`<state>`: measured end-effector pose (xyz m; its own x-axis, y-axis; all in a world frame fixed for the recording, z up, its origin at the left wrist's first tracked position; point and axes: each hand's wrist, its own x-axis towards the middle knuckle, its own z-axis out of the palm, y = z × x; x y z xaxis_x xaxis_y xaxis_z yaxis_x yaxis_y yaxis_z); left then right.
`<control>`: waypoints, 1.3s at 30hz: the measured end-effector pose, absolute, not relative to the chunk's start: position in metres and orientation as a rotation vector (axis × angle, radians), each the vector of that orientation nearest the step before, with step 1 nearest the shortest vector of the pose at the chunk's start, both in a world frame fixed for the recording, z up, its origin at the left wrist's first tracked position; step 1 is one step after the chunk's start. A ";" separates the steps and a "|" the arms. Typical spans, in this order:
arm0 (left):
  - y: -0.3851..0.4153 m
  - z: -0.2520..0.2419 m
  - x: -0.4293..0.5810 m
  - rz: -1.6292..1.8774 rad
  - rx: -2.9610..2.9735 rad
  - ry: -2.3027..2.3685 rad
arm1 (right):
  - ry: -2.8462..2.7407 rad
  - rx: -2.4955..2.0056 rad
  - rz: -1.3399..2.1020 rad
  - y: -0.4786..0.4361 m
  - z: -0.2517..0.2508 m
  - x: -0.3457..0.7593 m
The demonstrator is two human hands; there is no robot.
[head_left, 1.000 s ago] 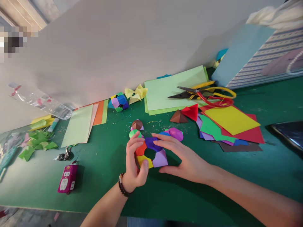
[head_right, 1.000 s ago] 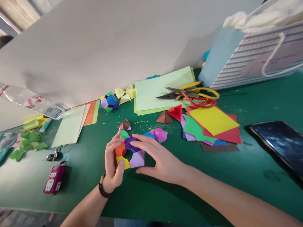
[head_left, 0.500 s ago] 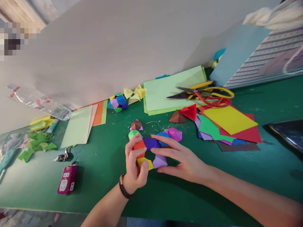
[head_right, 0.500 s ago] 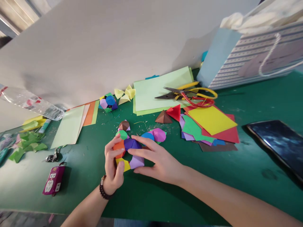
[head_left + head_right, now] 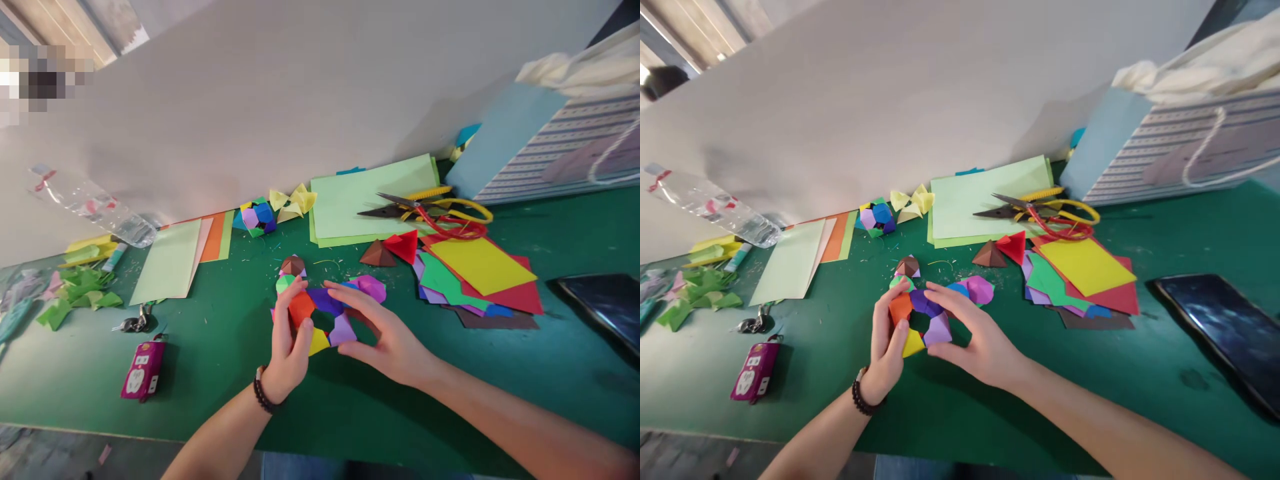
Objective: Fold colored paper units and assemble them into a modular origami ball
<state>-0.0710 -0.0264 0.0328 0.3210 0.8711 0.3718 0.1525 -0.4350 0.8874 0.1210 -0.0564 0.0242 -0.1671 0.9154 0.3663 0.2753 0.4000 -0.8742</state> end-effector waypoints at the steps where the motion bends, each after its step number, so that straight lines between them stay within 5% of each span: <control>1: -0.027 0.032 -0.070 1.169 1.804 0.919 | -1.631 -1.070 0.847 -0.059 0.025 0.118; 19: -0.089 -0.008 -0.051 0.994 1.434 1.175 | -1.278 -1.488 0.757 -0.104 -0.008 0.085; 39: -0.095 0.012 -0.023 1.104 1.209 1.392 | -1.031 -1.572 0.830 -0.108 -0.009 0.079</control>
